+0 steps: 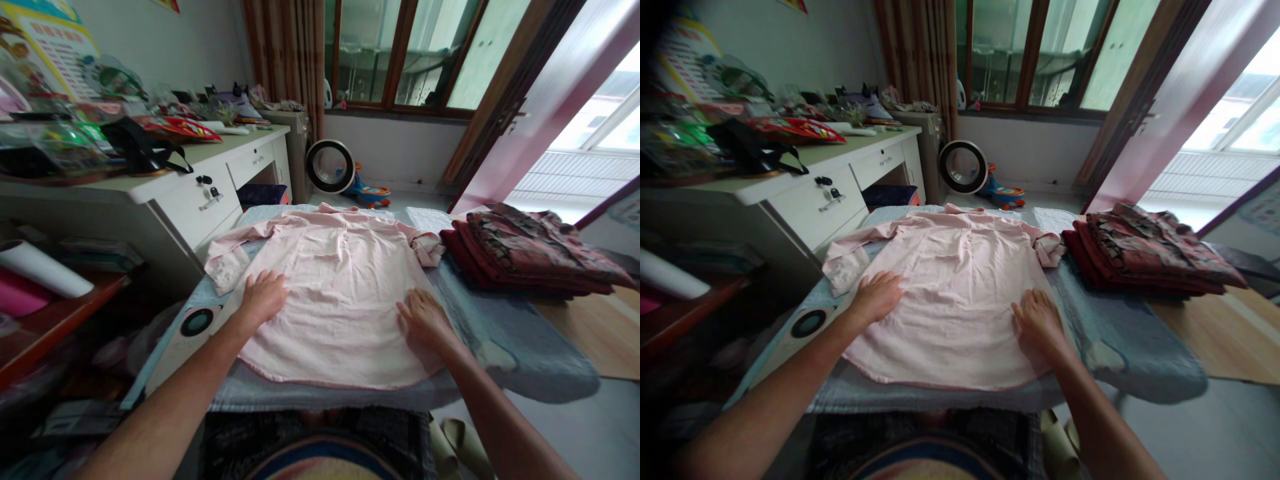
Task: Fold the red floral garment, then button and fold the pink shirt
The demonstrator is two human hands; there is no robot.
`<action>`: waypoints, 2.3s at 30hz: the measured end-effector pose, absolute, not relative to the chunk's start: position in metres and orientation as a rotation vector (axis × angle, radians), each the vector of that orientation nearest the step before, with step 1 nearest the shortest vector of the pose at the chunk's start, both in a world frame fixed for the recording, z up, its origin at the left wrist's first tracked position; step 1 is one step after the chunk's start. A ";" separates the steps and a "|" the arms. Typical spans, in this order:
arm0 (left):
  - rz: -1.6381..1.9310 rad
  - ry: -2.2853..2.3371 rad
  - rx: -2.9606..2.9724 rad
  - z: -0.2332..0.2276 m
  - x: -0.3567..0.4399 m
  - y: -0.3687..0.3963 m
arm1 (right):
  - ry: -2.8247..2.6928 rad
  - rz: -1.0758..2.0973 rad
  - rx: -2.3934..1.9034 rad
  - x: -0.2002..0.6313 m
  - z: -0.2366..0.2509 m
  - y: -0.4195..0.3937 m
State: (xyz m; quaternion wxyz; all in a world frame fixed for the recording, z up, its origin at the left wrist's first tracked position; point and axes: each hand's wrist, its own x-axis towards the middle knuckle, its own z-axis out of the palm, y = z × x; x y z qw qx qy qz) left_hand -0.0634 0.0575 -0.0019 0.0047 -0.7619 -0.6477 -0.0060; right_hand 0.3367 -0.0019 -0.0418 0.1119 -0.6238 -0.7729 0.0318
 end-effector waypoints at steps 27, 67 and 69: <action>-0.405 -2.126 -2.182 -0.047 -0.008 0.145 | -2.167 0.049 -2.053 0.271 -0.013 0.173; -0.450 -2.304 -2.221 -0.026 0.110 0.306 | -1.928 0.130 -1.908 0.277 -0.052 0.280; -0.481 -2.305 -2.162 -0.032 0.112 0.309 | -1.888 0.088 -1.943 0.279 -0.053 0.281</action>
